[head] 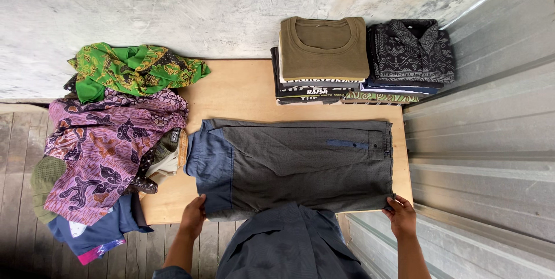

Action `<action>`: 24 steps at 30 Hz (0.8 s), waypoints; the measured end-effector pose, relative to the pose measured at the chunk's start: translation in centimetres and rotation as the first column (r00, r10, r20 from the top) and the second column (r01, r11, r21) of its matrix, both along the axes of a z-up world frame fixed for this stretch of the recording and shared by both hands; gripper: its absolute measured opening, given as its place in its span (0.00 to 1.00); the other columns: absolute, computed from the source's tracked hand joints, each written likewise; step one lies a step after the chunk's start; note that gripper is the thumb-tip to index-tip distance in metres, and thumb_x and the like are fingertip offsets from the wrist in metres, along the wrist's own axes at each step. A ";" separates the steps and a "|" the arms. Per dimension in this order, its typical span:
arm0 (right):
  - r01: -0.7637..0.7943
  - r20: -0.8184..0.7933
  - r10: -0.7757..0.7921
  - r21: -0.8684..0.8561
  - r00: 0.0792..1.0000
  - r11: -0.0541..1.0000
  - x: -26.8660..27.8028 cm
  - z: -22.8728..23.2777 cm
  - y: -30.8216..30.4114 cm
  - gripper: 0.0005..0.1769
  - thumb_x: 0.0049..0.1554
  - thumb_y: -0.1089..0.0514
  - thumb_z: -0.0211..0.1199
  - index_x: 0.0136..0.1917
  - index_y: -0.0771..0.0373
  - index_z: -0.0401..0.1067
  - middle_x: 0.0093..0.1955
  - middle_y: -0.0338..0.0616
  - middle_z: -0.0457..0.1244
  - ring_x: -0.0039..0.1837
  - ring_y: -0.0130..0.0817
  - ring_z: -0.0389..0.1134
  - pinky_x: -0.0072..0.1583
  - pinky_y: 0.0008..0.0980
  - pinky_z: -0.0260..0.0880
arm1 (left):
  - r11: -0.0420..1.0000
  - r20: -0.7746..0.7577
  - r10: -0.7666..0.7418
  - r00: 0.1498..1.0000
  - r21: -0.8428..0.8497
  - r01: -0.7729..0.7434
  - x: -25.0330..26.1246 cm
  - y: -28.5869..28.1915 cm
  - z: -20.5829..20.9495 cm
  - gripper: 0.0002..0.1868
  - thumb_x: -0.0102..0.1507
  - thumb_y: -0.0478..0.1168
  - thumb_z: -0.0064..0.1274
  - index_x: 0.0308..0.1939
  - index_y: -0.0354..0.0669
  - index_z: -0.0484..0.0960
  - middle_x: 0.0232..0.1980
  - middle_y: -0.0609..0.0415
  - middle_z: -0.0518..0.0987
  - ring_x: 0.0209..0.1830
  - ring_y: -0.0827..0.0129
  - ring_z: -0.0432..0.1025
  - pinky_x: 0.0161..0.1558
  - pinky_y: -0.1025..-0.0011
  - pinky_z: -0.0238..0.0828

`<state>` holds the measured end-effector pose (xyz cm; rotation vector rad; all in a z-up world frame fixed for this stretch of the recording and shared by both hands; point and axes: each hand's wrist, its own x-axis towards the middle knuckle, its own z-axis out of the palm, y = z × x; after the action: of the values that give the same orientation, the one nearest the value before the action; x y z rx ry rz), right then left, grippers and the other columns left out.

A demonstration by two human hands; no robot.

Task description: The person folds a gray shirt by laying it flat, folding the sleeves and sides inward, and then rolling or folding it into a compact rectangular shape.

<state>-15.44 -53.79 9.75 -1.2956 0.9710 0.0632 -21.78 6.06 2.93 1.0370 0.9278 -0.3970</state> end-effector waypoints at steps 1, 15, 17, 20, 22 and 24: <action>-0.005 -0.001 0.005 -0.012 1.000 1.000 0.1 0.0 0.0 0.21 0.58 0.65 0.66 0.64 0.65 0.66 0.48 0.43 0.69 0.46 0.34 0.70 0.49 0.37 0.74 | 0.999 0.016 -0.033 0.999 0.011 0.033 -0.3 -0.5 0.0 0.16 0.68 0.47 0.55 0.50 0.37 0.81 0.39 0.54 0.80 0.34 0.69 0.69 0.41 0.66 0.65; -0.061 0.081 0.063 -0.025 0.995 0.998 0.3 -0.1 -0.3 0.24 0.59 0.74 0.52 0.66 0.60 0.70 0.66 0.41 0.64 0.52 0.35 0.65 0.51 0.37 0.69 | 0.926 -0.265 -0.273 0.925 0.189 0.327 -0.3 -0.8 0.0 0.15 0.64 0.45 0.55 0.45 0.37 0.84 0.33 0.51 0.81 0.30 0.64 0.71 0.38 0.66 0.69; -0.038 0.124 0.031 0.054 0.992 0.998 1.3 -0.4 -0.3 0.19 0.61 0.74 0.50 0.62 0.61 0.70 0.64 0.43 0.65 0.54 0.34 0.66 0.53 0.38 0.70 | 0.958 -0.275 -0.216 0.937 0.124 0.257 1.3 -0.2 -0.5 0.13 0.65 0.46 0.55 0.42 0.39 0.81 0.31 0.52 0.80 0.28 0.65 0.71 0.37 0.65 0.69; -0.001 0.119 -0.010 0.088 0.993 0.996 3.1 -0.6 -0.3 0.13 0.64 0.73 0.50 0.58 0.62 0.69 0.59 0.46 0.66 0.56 0.35 0.66 0.55 0.39 0.70 | 0.992 -0.273 -0.109 0.956 0.023 0.120 4.9 0.0 -1.5 0.11 0.66 0.46 0.55 0.38 0.42 0.78 0.28 0.54 0.77 0.26 0.66 0.70 0.37 0.65 0.69; 0.025 0.108 -0.035 0.098 0.994 0.995 4.6 -0.9 -0.3 0.11 0.65 0.71 0.51 0.57 0.63 0.69 0.57 0.46 0.66 0.56 0.36 0.66 0.57 0.40 0.70 | 1.000 -0.274 -0.020 0.961 -0.022 0.014 7.1 0.0 -1.7 0.10 0.66 0.46 0.55 0.38 0.45 0.76 0.28 0.57 0.76 0.26 0.68 0.69 0.37 0.65 0.69; 0.053 0.109 -0.066 0.120 0.992 0.991 6.0 -1.1 -0.4 0.09 0.66 0.69 0.51 0.57 0.63 0.69 0.57 0.46 0.66 0.56 0.35 0.67 0.59 0.41 0.71 | 0.991 -0.222 0.102 0.970 -0.057 -0.118 9.0 -0.2 -1.8 0.08 0.66 0.45 0.54 0.38 0.47 0.76 0.29 0.57 0.76 0.26 0.68 0.68 0.36 0.64 0.68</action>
<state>-9.43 -54.16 8.69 -1.1499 0.8958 0.0002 -12.83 5.84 1.12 0.8847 1.1555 -0.4541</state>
